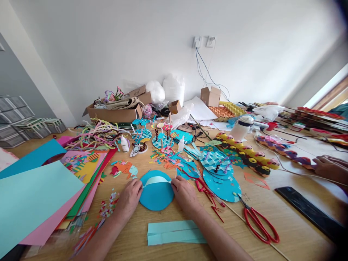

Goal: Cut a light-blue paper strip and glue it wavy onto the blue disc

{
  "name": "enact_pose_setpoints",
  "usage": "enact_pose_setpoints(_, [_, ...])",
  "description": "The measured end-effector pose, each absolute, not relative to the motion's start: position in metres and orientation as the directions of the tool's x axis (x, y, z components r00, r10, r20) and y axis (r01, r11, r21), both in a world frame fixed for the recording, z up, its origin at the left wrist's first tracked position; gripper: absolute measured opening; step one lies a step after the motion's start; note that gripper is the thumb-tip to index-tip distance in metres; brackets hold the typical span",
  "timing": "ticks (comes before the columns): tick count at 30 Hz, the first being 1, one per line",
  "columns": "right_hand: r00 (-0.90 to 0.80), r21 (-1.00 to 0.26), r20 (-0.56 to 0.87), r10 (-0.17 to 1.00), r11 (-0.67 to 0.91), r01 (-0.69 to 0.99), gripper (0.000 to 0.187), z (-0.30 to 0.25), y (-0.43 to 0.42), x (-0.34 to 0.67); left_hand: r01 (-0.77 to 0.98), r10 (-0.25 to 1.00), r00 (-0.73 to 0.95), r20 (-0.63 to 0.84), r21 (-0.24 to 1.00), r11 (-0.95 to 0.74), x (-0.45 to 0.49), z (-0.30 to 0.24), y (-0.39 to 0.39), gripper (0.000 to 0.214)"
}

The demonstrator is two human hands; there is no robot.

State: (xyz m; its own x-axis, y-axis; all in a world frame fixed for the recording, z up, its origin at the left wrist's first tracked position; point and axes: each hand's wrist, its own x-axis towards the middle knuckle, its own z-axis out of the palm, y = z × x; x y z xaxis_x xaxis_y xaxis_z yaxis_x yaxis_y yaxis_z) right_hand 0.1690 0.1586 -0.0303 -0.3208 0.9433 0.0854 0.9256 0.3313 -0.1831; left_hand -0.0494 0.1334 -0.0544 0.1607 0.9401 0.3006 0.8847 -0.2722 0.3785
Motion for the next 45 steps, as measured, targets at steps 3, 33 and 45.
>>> enact_pose_setpoints(3, [-0.335,-0.21,0.093,0.938,0.348,0.914,0.019,-0.03,0.159,0.17,0.874,0.94,0.159,0.302,0.4,-0.277,-0.05,-0.055,0.132,0.016])
enact_pose_setpoints(33, [-0.357,-0.284,0.174,0.918,0.394,0.874,0.022,-0.044,0.16,0.169,0.83,0.947,0.019,0.32,0.523,-0.193,-0.065,-0.062,0.139,0.026])
enact_pose_setpoints(45, [-0.333,-0.352,0.175,0.927,0.374,0.858,0.018,-0.046,0.16,0.171,0.878,0.952,0.218,0.213,0.384,-0.287,-0.038,-0.042,0.124,0.041])
